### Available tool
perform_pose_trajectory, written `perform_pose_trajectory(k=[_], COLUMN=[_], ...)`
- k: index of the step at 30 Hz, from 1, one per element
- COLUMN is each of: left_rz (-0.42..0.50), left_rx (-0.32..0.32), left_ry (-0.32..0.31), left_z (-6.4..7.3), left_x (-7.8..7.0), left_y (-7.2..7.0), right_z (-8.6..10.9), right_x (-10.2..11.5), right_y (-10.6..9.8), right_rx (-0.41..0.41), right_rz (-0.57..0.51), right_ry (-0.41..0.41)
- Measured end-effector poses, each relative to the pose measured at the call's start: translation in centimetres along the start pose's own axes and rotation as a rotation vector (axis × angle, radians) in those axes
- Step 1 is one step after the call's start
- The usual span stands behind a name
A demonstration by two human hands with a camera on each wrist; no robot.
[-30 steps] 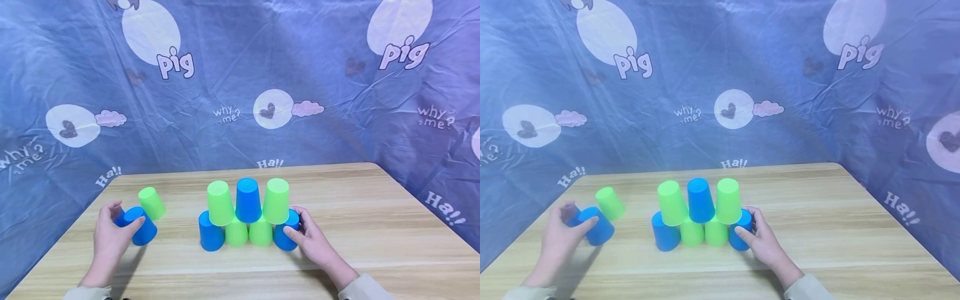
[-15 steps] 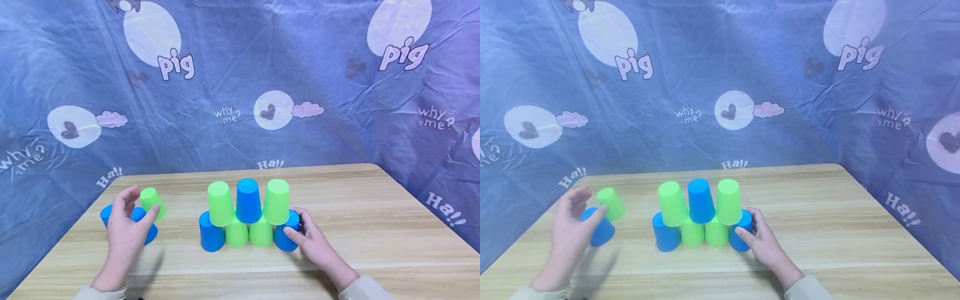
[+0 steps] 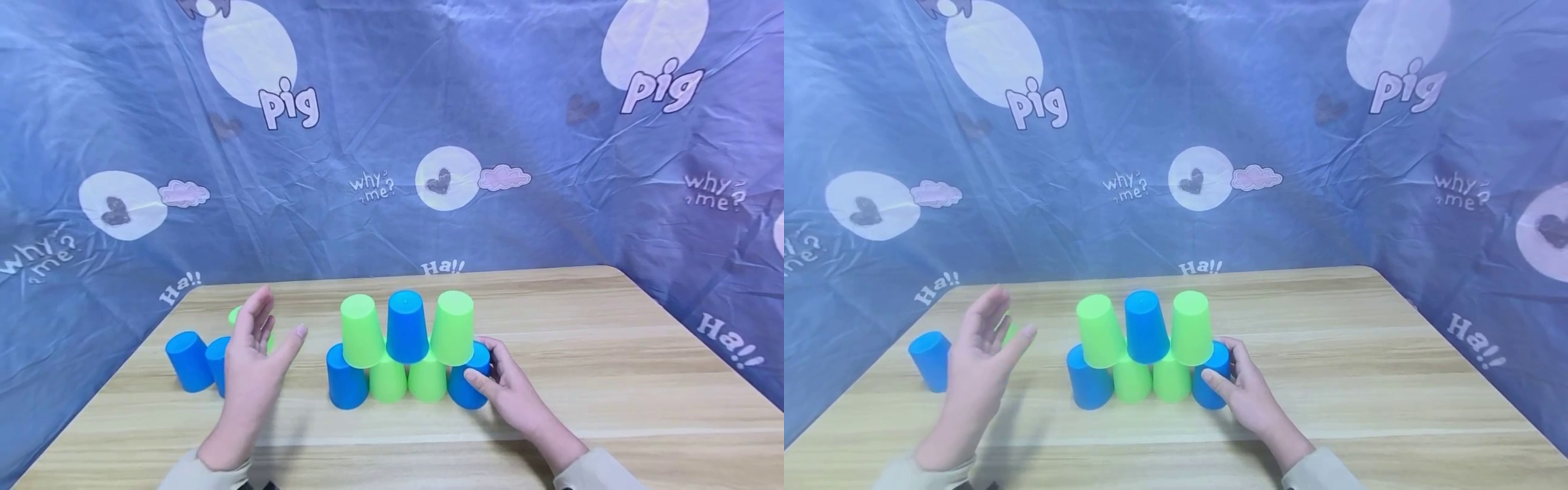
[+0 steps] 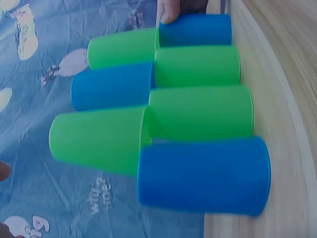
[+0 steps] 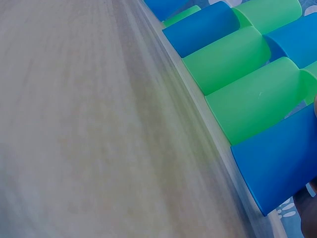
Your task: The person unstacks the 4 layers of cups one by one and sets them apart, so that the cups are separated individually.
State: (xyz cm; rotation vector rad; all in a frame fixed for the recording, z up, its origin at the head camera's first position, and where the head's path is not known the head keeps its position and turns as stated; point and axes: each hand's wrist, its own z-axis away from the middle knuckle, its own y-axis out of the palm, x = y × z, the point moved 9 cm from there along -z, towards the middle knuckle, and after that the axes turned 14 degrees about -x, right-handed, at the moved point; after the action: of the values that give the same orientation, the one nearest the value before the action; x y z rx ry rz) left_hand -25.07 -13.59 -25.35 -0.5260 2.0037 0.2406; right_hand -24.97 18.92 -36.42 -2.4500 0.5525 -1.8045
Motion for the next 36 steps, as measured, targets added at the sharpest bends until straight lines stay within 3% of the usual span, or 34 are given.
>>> perform_pose_trajectory(k=[6,21,26,36], left_rz=[0.038,0.052,0.012,0.002], left_rx=[0.066,0.269,0.289,0.262], left_ry=[-0.044,-0.219,-0.203,-0.162], left_z=[0.7,2.7,3.0,2.7], left_x=[0.4,3.5,3.7,4.3], left_y=[1.9,6.7,7.2,8.1], right_z=[0.0,-0.1,-0.1,0.0], right_x=[-0.2,-0.3,-0.2,-0.2], right_y=[0.0,0.0,0.1,0.1], right_rx=[0.001,-0.001,0.003,-0.006], right_rz=[-0.001,0.005,0.014,0.001], right_ry=[-0.003,0.012,0.000,-0.006])
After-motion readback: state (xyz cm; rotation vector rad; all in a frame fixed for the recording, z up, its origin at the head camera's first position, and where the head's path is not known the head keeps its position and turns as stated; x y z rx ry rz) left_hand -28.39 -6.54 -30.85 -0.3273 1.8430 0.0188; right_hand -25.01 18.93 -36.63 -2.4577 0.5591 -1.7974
